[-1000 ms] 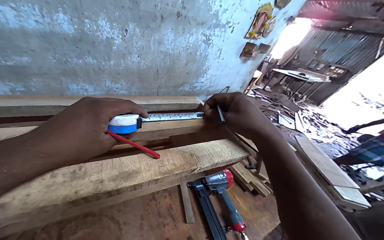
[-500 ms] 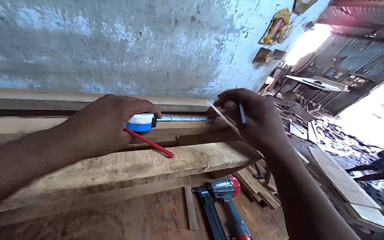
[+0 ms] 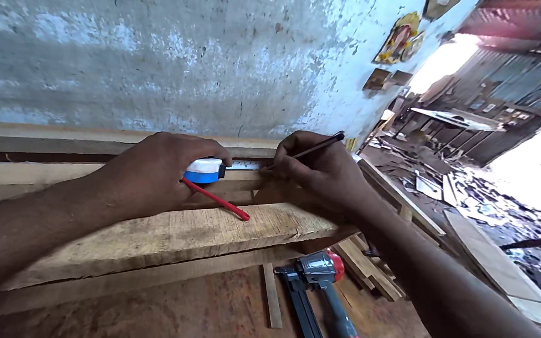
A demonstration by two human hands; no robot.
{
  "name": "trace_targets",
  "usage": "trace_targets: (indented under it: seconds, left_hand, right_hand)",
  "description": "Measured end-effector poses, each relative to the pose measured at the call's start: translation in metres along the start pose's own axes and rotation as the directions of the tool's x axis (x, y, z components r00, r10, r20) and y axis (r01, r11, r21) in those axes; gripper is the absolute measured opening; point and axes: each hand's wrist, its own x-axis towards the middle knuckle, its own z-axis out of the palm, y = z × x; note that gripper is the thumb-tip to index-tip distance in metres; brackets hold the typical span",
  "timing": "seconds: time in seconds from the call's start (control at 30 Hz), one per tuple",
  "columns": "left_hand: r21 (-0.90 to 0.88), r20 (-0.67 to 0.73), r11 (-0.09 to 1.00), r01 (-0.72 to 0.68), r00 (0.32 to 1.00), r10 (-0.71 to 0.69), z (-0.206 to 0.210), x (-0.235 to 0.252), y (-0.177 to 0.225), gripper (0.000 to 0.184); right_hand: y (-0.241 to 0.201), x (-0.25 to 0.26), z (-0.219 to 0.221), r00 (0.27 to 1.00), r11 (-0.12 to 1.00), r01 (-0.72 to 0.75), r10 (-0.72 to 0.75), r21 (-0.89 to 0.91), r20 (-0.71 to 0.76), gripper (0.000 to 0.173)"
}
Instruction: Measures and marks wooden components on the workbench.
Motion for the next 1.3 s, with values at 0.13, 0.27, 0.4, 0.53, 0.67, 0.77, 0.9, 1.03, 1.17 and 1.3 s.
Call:
trace_targets:
  seconds: [0.13, 0.27, 0.4, 0.53, 0.67, 0.77, 0.9, 1.03, 1.17, 1.3]
  left_hand:
    - [0.008, -0.002, 1.000, 0.025, 1.000, -0.025, 0.001, -0.002, 0.002, 0.042]
    - [-0.059, -0.009, 0.997, 0.057, 0.998, -0.057, -0.001, -0.005, 0.005, 0.040]
    - [-0.229, -0.021, 0.944, 0.239, 0.968, -0.250, -0.006, -0.003, 0.003, 0.039]
    - [-0.460, -0.064, 0.805, 0.374, 0.890, -0.451, -0.010, -0.004, 0.002, 0.036]
    - [-0.594, -0.051, 0.706, 0.386, 0.858, -0.512, -0.009, -0.007, 0.006, 0.034]
    - [-0.545, -0.058, 0.758, 0.360, 0.885, -0.462, -0.007, -0.008, 0.006, 0.038]
    - [-0.545, -0.013, 0.762, 0.350, 0.905, -0.425, -0.010, -0.008, 0.005, 0.040]
    - [-0.576, 0.103, 0.733, 0.363, 0.921, -0.375, -0.018, -0.006, 0.004, 0.041]
    - [-0.553, 0.165, 0.734, 0.394, 0.916, -0.367, -0.025, -0.008, 0.006, 0.041]
    - [-0.534, 0.175, 0.751, 0.389, 0.919, -0.352, -0.026, -0.010, 0.009, 0.039]
  right_hand:
    - [0.000, 0.000, 0.000, 1.000, 0.998, 0.020, -0.019, -0.058, 0.022, 0.008]
    - [0.004, -0.004, -0.006, 1.000, 0.996, -0.006, 0.005, 0.086, 0.005, 0.013]
    - [-0.001, -0.016, -0.004, 0.999, 0.992, -0.019, 0.024, 0.121, -0.034, 0.013]
    - [-0.008, -0.025, 0.001, 0.999, 0.994, 0.027, -0.024, 0.106, -0.037, 0.012]
    - [-0.012, -0.029, 0.003, 0.994, 0.987, 0.108, -0.111, 0.119, 0.012, 0.012]
    - [-0.009, -0.029, 0.004, 0.983, 0.978, 0.181, -0.184, 0.107, 0.026, 0.016]
    - [-0.012, -0.031, 0.004, 0.974, 0.974, 0.226, -0.226, -0.025, 0.012, 0.018]
    - [-0.012, -0.031, 0.005, 0.972, 0.968, 0.229, -0.232, -0.099, -0.020, 0.019]
    - [-0.014, -0.033, 0.002, 0.958, 0.964, 0.230, -0.249, -0.135, -0.141, 0.022]
    - [-0.013, -0.033, -0.002, 0.975, 0.953, 0.119, -0.165, -0.279, -0.148, 0.025]
